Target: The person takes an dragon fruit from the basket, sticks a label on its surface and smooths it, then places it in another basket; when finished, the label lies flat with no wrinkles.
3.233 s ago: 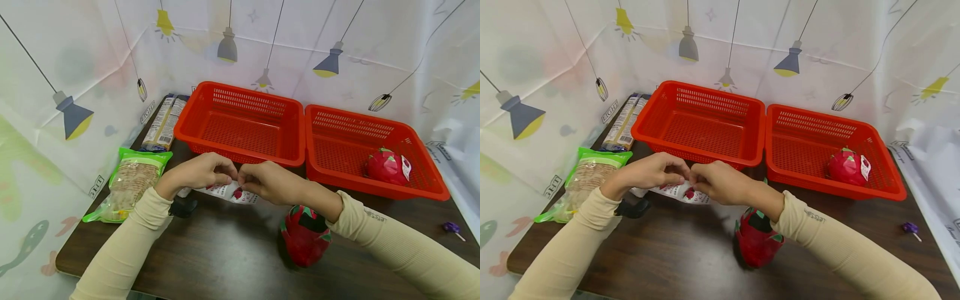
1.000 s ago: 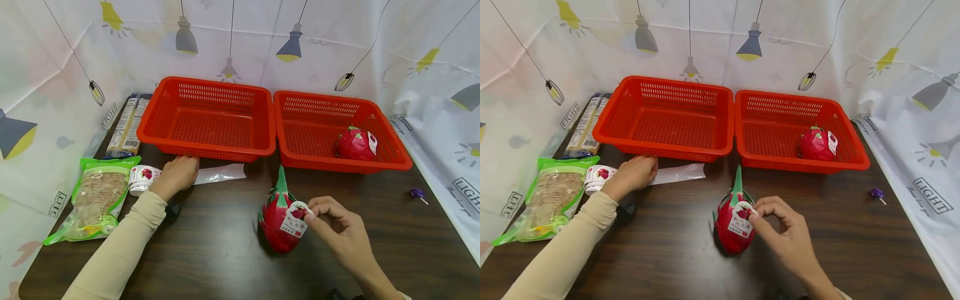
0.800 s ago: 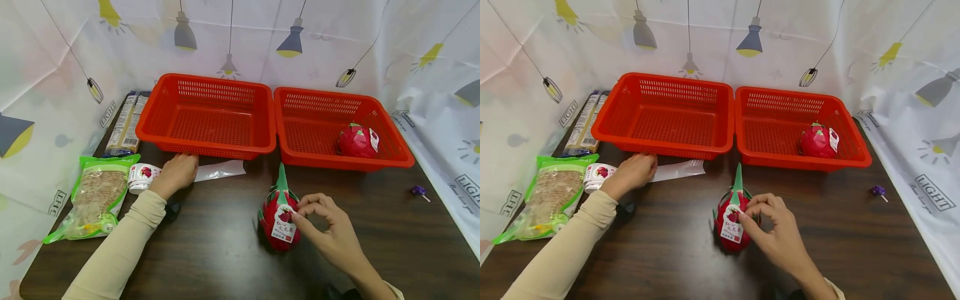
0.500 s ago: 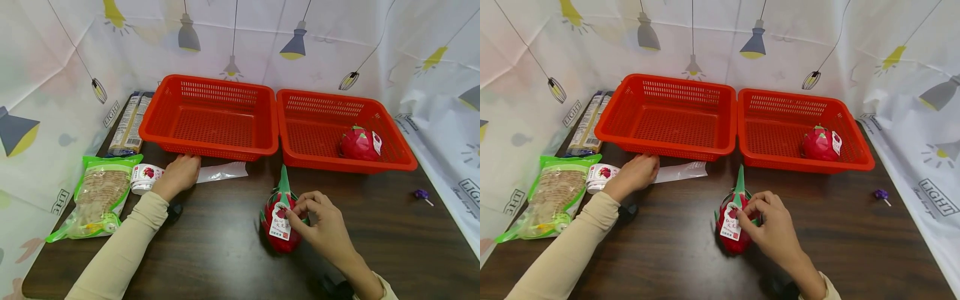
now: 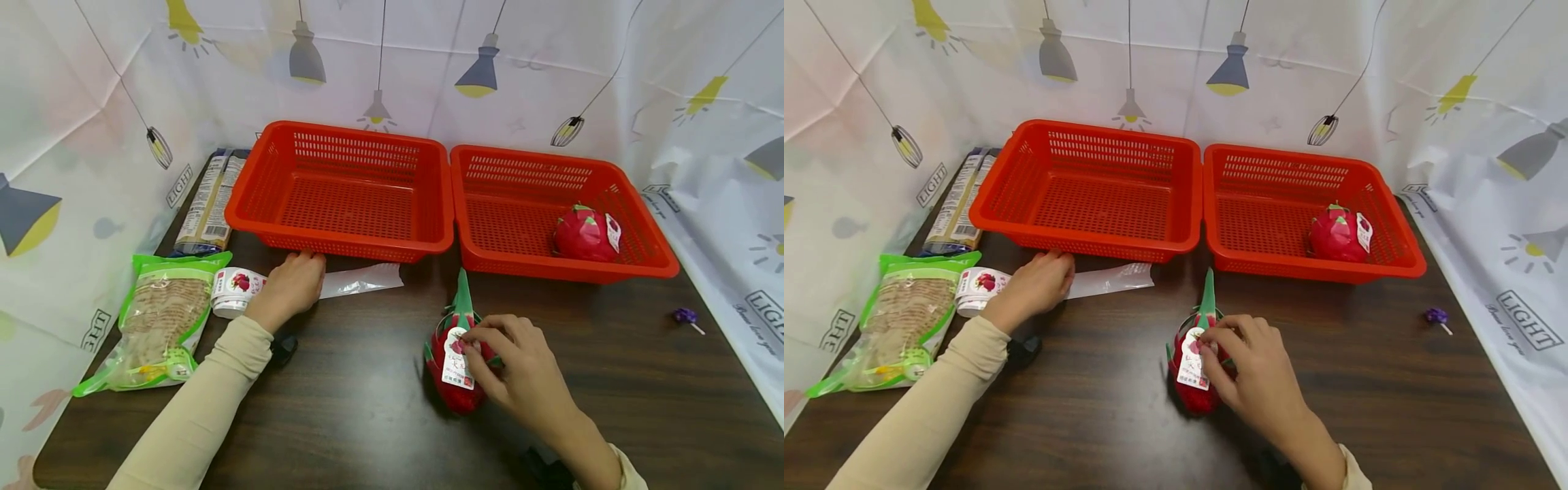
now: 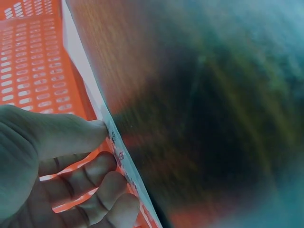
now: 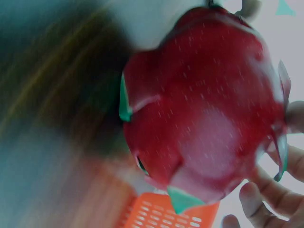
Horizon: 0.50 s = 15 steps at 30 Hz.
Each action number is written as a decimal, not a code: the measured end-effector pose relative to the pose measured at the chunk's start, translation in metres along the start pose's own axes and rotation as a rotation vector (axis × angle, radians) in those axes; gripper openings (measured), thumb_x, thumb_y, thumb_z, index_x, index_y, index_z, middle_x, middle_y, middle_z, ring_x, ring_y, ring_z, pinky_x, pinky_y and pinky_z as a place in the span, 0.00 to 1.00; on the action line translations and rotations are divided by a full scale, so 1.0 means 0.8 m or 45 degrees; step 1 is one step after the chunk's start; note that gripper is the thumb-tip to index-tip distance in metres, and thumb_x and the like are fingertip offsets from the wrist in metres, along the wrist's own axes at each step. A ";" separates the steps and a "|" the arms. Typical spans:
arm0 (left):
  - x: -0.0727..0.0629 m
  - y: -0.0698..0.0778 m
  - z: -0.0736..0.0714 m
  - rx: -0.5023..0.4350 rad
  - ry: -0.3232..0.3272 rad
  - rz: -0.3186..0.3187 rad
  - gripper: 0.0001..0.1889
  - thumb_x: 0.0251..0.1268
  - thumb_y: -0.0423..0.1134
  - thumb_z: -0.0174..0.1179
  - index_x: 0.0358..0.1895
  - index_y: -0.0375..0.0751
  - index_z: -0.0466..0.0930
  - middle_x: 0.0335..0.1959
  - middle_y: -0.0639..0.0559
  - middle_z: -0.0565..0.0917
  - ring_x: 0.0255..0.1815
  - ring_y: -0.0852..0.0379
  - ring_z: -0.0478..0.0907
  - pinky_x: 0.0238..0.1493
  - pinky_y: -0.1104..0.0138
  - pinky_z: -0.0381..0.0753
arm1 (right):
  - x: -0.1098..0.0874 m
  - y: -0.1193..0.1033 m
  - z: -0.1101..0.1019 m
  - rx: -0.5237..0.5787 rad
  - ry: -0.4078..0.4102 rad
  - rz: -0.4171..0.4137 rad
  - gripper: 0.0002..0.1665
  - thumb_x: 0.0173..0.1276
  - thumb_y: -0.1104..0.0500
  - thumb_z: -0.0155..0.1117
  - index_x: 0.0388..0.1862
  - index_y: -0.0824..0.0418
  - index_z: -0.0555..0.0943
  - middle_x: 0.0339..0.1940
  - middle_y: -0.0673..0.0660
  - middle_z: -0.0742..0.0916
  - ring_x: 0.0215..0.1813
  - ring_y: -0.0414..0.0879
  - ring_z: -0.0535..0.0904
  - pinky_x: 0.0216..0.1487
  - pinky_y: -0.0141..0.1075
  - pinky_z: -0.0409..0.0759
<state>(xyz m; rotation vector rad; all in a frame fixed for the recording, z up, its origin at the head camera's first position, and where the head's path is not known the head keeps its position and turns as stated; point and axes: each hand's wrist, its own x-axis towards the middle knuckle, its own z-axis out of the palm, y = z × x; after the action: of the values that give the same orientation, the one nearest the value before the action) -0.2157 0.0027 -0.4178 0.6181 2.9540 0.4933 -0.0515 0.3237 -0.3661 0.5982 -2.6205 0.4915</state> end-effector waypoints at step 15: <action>-0.013 0.011 -0.003 0.038 0.117 0.015 0.07 0.70 0.34 0.56 0.39 0.32 0.79 0.42 0.32 0.82 0.44 0.32 0.79 0.41 0.43 0.83 | -0.006 -0.001 -0.010 -0.017 -0.303 0.192 0.36 0.48 0.44 0.82 0.54 0.50 0.79 0.56 0.52 0.82 0.54 0.46 0.72 0.47 0.47 0.80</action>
<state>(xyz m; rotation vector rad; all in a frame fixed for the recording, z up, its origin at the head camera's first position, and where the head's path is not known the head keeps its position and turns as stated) -0.2037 0.0052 -0.4122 0.6334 3.0505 0.4928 -0.0445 0.3279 -0.3610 0.4832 -2.9080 0.4734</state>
